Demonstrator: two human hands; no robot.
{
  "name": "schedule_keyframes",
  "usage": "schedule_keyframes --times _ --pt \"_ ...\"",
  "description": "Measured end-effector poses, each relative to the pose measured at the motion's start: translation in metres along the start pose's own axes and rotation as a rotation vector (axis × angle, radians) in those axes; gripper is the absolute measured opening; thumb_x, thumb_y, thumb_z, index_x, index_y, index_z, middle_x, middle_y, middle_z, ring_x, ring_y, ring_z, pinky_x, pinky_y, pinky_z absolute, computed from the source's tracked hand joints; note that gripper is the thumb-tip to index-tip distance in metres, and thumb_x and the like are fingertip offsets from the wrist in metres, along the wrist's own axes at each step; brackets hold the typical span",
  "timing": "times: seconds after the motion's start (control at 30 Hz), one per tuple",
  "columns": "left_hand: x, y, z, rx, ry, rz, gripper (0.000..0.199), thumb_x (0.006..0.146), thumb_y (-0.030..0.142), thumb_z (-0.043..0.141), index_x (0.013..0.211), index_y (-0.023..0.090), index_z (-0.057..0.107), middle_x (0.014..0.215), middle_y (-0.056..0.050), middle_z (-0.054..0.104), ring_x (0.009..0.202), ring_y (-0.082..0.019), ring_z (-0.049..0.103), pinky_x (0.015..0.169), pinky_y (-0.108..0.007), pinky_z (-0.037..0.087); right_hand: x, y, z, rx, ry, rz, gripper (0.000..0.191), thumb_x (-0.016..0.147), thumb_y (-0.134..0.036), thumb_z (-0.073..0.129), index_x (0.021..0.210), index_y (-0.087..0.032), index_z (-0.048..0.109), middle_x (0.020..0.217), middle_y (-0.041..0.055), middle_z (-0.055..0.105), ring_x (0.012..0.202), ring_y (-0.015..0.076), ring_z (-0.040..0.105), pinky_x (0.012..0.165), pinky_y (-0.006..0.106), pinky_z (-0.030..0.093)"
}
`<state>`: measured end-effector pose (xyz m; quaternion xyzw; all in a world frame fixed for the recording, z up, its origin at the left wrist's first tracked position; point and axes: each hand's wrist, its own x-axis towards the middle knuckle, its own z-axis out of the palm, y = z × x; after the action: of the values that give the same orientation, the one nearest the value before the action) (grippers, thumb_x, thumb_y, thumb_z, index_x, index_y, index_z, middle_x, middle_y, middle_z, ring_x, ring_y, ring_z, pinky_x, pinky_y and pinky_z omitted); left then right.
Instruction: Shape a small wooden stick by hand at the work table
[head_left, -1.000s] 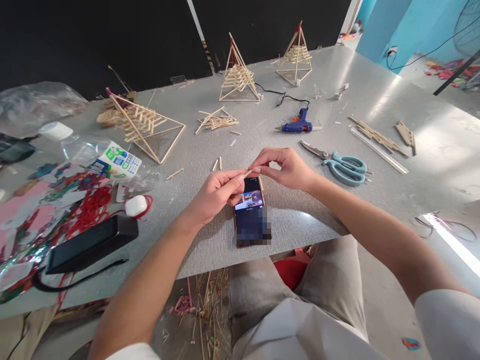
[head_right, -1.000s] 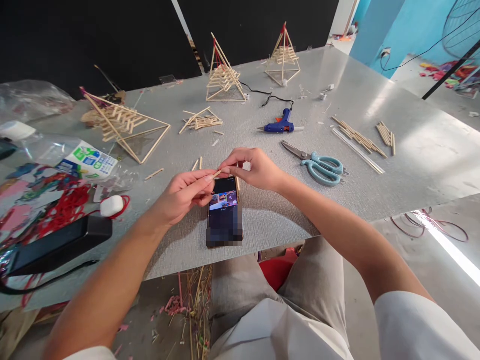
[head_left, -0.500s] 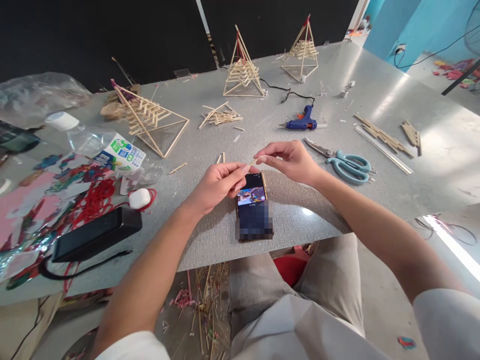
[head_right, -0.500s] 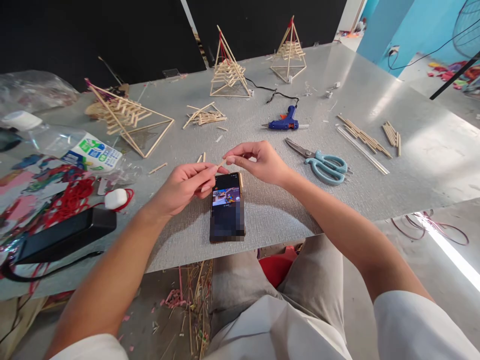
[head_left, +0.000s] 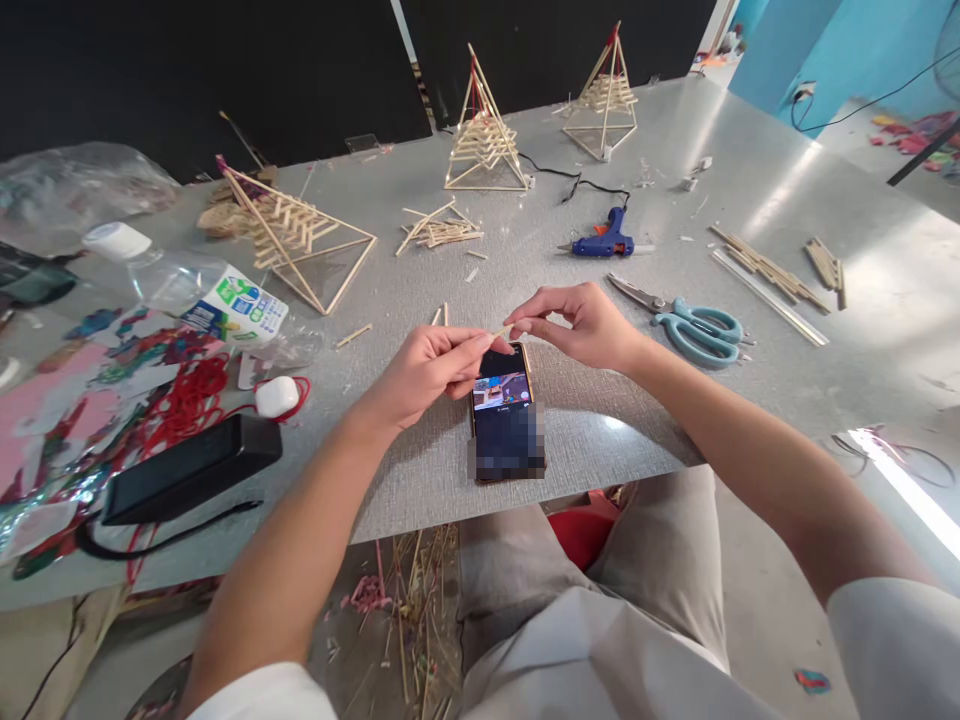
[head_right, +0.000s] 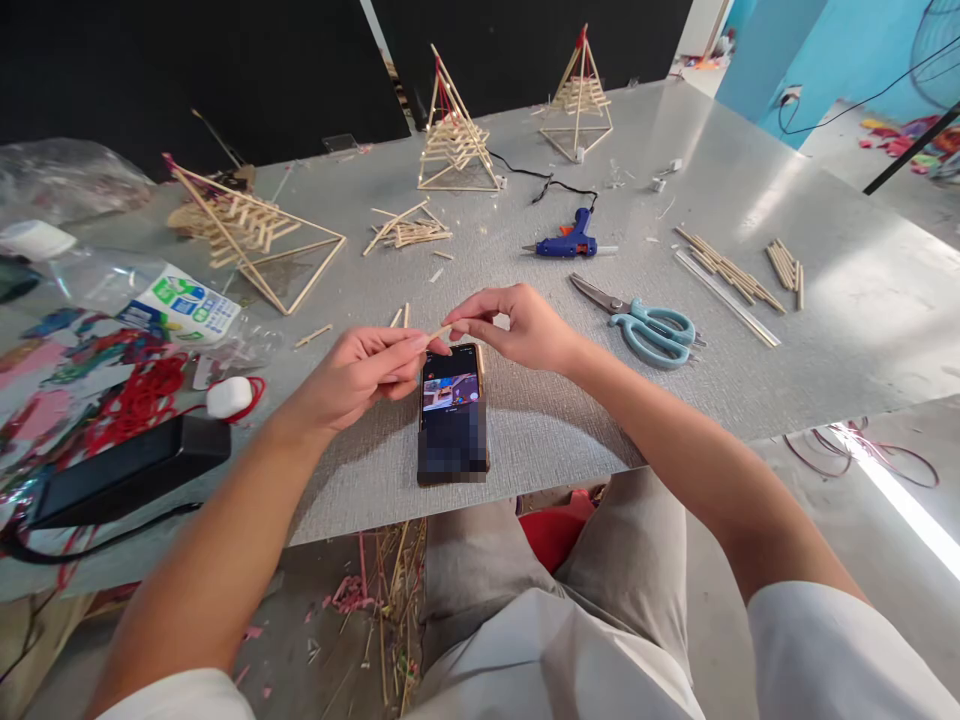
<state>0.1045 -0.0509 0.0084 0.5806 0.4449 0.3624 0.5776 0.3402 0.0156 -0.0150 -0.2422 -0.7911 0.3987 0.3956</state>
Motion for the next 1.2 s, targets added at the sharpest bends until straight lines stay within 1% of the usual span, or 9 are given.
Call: schedule_keyframes --times 0.1,0.2,0.37,0.5,0.67,0.8,0.97,1.07,1.2 --pt "-0.001 -0.002 0.000 0.057 0.007 0.014 0.033 0.094 0.044 0.075 0.097 0.012 0.082 0.057 0.007 0.031 0.051 -0.007 0.027 0.048 -0.023 0.022 -0.001 -0.001 -0.001 -0.064 -0.013 -0.021 0.025 0.100 -0.035 0.069 0.106 -0.015 0.083 0.094 0.0080 0.083 0.085 0.0157 0.074 0.084 0.031 0.056" --pt "-0.001 -0.004 0.000 0.087 0.006 0.018 0.033 0.095 0.043 0.074 0.098 0.012 0.082 0.055 0.007 0.034 0.050 -0.007 0.029 0.048 -0.023 0.022 -0.002 -0.001 0.000 -0.094 -0.007 -0.031 0.020 0.098 -0.031 0.071 0.102 -0.016 0.083 0.093 0.0068 0.082 0.082 0.0150 0.072 0.081 0.030 0.055" --pt "0.000 -0.005 0.003 0.093 0.011 0.026 0.031 0.095 0.041 0.073 0.097 0.012 0.082 0.055 0.007 0.036 0.049 -0.006 0.031 0.047 -0.023 0.024 -0.003 0.002 0.005 -0.110 0.011 -0.040 0.018 0.097 -0.032 0.072 0.098 -0.016 0.081 0.088 0.0055 0.080 0.077 0.0139 0.067 0.076 0.030 0.052" --pt "0.001 -0.005 0.004 0.095 0.011 0.024 0.031 0.093 0.041 0.074 0.095 0.012 0.082 0.055 0.007 0.036 0.049 -0.006 0.033 0.046 -0.023 0.024 -0.003 0.004 0.008 -0.128 0.029 -0.084 0.018 0.096 -0.032 0.072 0.094 -0.016 0.080 0.085 0.0053 0.078 0.075 0.0141 0.065 0.075 0.030 0.051" --pt "0.001 -0.004 0.004 0.140 0.018 0.026 0.032 0.094 0.043 0.072 0.096 0.012 0.082 0.054 0.007 0.037 0.049 -0.007 0.034 0.047 -0.023 0.025 -0.003 0.004 0.010 -0.173 0.031 -0.078 0.020 0.096 -0.035 0.071 0.091 -0.017 0.079 0.085 0.0057 0.078 0.075 0.0153 0.064 0.076 0.033 0.049" --pt "0.001 -0.002 0.002 0.159 0.019 0.023 0.033 0.094 0.044 0.072 0.096 0.013 0.082 0.055 0.006 0.037 0.050 -0.007 0.032 0.047 -0.024 0.026 -0.002 0.003 0.012 -0.103 0.040 -0.007 0.021 0.094 -0.037 0.073 0.092 -0.017 0.080 0.085 0.0047 0.079 0.075 0.0141 0.063 0.076 0.032 0.050" --pt "0.001 0.000 -0.004 0.075 -0.018 -0.009 0.033 0.095 0.046 0.072 0.097 0.014 0.081 0.056 0.008 0.028 0.050 -0.008 0.025 0.047 -0.023 0.026 0.000 0.002 0.007 0.051 -0.045 0.072 0.030 0.096 -0.042 0.071 0.104 -0.016 0.083 0.096 0.0077 0.083 0.086 0.0153 0.072 0.081 0.030 0.054" --pt "0.001 0.001 -0.007 0.017 -0.042 -0.033 0.033 0.094 0.045 0.072 0.096 0.014 0.081 0.057 0.009 0.025 0.051 -0.008 0.022 0.047 -0.023 0.026 0.001 0.001 0.004 0.096 -0.081 0.073 0.033 0.097 -0.042 0.069 0.109 -0.015 0.083 0.099 0.0086 0.084 0.090 0.0157 0.074 0.087 0.030 0.056" --pt "0.001 0.001 -0.006 -0.032 -0.062 -0.052 0.033 0.093 0.045 0.074 0.094 0.013 0.080 0.057 0.009 0.024 0.052 -0.007 0.020 0.046 -0.021 0.025 0.000 0.002 0.005 0.063 -0.068 0.046 0.029 0.098 -0.037 0.068 0.109 -0.014 0.082 0.097 0.0090 0.084 0.088 0.0160 0.075 0.086 0.031 0.057"
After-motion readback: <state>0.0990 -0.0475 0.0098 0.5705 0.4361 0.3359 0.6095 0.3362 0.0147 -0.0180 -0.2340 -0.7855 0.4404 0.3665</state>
